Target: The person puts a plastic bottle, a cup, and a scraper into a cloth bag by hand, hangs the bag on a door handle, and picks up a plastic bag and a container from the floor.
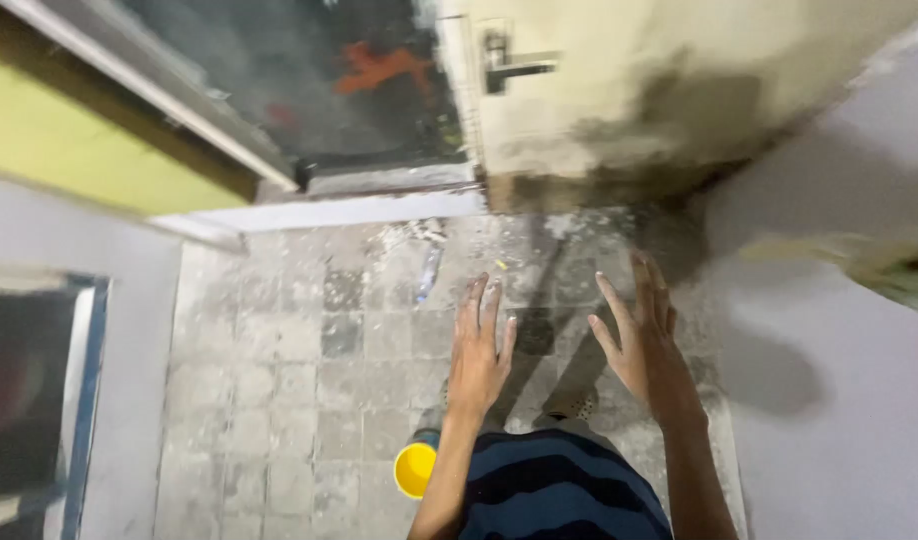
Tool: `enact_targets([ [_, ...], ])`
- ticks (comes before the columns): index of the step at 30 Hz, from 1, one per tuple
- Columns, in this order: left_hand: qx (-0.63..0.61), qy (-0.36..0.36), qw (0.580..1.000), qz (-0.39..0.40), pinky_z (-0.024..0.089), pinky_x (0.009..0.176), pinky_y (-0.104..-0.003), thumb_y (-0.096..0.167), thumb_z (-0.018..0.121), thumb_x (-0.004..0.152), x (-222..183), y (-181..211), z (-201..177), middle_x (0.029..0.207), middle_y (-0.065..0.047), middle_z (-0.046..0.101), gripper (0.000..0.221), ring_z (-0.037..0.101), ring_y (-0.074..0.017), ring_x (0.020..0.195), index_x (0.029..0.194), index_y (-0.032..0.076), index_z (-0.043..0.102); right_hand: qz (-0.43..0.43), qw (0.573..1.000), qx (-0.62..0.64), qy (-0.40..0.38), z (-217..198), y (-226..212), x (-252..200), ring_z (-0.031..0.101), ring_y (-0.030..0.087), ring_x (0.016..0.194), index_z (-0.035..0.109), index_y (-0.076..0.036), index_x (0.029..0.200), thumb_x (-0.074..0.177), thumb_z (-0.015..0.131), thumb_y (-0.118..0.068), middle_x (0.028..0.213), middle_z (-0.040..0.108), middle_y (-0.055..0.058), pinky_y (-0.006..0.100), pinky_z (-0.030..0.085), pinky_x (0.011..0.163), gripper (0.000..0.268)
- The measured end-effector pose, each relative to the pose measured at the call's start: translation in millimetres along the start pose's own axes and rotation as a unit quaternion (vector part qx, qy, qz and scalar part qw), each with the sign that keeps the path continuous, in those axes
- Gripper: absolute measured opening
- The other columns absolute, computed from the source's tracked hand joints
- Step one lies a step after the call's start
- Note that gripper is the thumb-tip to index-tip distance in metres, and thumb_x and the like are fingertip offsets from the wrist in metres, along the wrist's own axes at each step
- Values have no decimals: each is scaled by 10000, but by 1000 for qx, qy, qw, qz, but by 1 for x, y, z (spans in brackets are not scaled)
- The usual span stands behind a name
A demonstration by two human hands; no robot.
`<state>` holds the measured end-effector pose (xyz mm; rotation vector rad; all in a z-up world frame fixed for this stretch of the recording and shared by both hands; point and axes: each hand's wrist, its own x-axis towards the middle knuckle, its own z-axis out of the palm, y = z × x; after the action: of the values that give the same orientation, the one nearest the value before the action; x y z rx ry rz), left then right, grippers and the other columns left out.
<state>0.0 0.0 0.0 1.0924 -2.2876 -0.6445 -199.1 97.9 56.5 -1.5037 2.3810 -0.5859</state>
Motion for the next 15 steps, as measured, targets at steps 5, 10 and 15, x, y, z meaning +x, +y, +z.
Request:
enact_targets([
  [5, 6, 38, 993, -112, 308, 1215, -515, 213, 567, 1031, -20, -87, -75, 1630, -194, 325, 599, 338, -410, 1490, 1576, 61, 369, -95, 995, 1, -25, 47, -85, 34, 141, 368, 1570, 535, -164, 1437, 952, 627, -319, 1680, 160, 135, 584, 272, 1214, 517],
  [10, 50, 87, 982, -161, 301, 1234, -510, 219, 563, 1029, -32, -158, -130, 1624, -162, 355, 569, 338, -385, 1508, 1552, 83, 389, -156, 987, -3, -39, 97, -153, 63, 146, 396, 1558, 553, -139, 1438, 976, 621, -338, 1680, 177, 141, 576, 266, 1215, 507],
  [15, 35, 88, 974, -206, 314, 1218, -505, 205, 555, 1030, -23, -199, -155, 1626, -175, 343, 578, 327, -397, 1498, 1562, 84, 362, -232, 972, -20, -17, 143, -198, 96, 215, 386, 1544, 570, -144, 1447, 966, 642, -342, 1680, 236, 131, 576, 228, 1226, 525],
])
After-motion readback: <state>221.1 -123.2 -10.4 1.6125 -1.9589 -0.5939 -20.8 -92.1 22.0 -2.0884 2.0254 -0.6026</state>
